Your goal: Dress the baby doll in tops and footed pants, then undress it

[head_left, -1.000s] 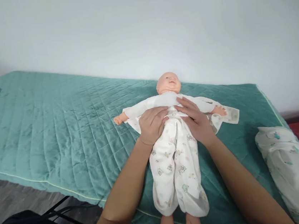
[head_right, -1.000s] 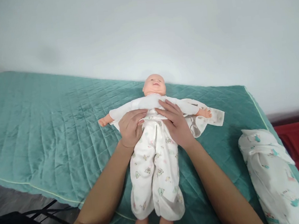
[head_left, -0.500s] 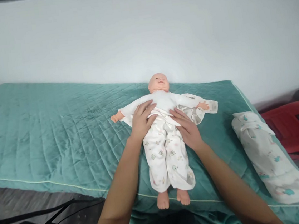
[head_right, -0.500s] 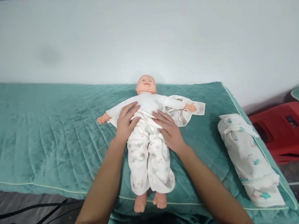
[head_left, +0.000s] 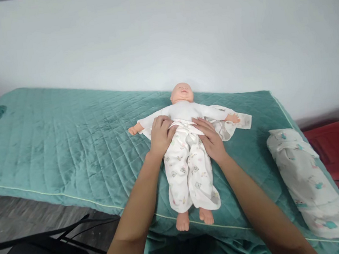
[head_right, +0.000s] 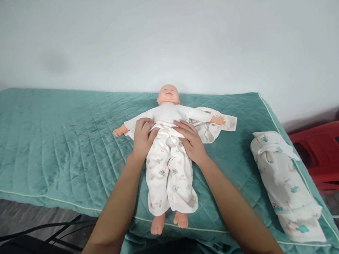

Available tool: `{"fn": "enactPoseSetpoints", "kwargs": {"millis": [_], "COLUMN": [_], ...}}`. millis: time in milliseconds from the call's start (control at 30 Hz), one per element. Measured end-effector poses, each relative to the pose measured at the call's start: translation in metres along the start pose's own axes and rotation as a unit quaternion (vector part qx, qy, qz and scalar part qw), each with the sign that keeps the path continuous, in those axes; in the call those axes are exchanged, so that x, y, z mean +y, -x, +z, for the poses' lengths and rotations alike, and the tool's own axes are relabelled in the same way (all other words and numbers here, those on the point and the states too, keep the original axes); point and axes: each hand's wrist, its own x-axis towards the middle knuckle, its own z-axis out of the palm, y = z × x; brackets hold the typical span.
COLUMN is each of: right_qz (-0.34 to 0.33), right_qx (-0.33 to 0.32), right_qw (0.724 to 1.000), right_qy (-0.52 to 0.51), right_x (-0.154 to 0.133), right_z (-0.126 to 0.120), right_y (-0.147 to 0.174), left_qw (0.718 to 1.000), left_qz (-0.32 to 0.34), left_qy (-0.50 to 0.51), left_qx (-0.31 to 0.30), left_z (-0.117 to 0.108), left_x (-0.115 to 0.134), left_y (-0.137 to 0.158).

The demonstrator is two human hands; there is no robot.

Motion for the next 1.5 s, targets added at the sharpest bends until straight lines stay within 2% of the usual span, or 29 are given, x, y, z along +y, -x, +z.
{"fn": "enactPoseSetpoints", "kwargs": {"millis": [200,333,533,667,800,1000,1267,1367,1500], "right_qz": [-0.004,0.001,-0.009,-0.029,-0.076,-0.134,-0.061,-0.033,0.01], "right_qx": [0.001,0.008,0.006,0.019,0.024,0.075,0.105,0.114,0.073], "right_qw": [1.0,1.0,1.0,0.997,0.987,0.977,0.98,0.979,0.983], "right_qy": [-0.005,-0.004,0.001,0.066,0.138,0.147,0.159,0.166,0.169], "right_x": [0.001,0.005,0.007,0.003,-0.008,-0.023,-0.018,-0.016,-0.014], "right_z": [0.0,-0.002,-0.002,-0.004,-0.008,-0.009,-0.005,-0.003,-0.004], "right_y": [-0.001,-0.001,0.001,0.005,0.011,0.016,0.013,0.014,0.011], "left_qw": [0.999,0.997,0.999,0.999,0.998,0.995,0.998,0.996,0.993], "left_qz": [0.027,0.051,0.004,-0.031,-0.041,-0.042,-0.04,-0.06,-0.092], "left_qy": [-0.018,-0.038,-0.016,-0.009,0.04,0.088,0.047,0.043,0.048], "left_qx": [0.025,0.03,0.039,0.031,0.028,0.029,-0.014,-0.04,-0.058], "left_z": [-0.006,-0.018,-0.027,-0.024,-0.021,-0.021,-0.017,-0.014,-0.014], "left_x": [0.002,0.009,0.025,0.023,0.017,0.015,0.01,0.008,0.009], "left_y": [0.006,0.03,0.063,0.064,0.062,0.062,0.064,0.065,0.064]}}
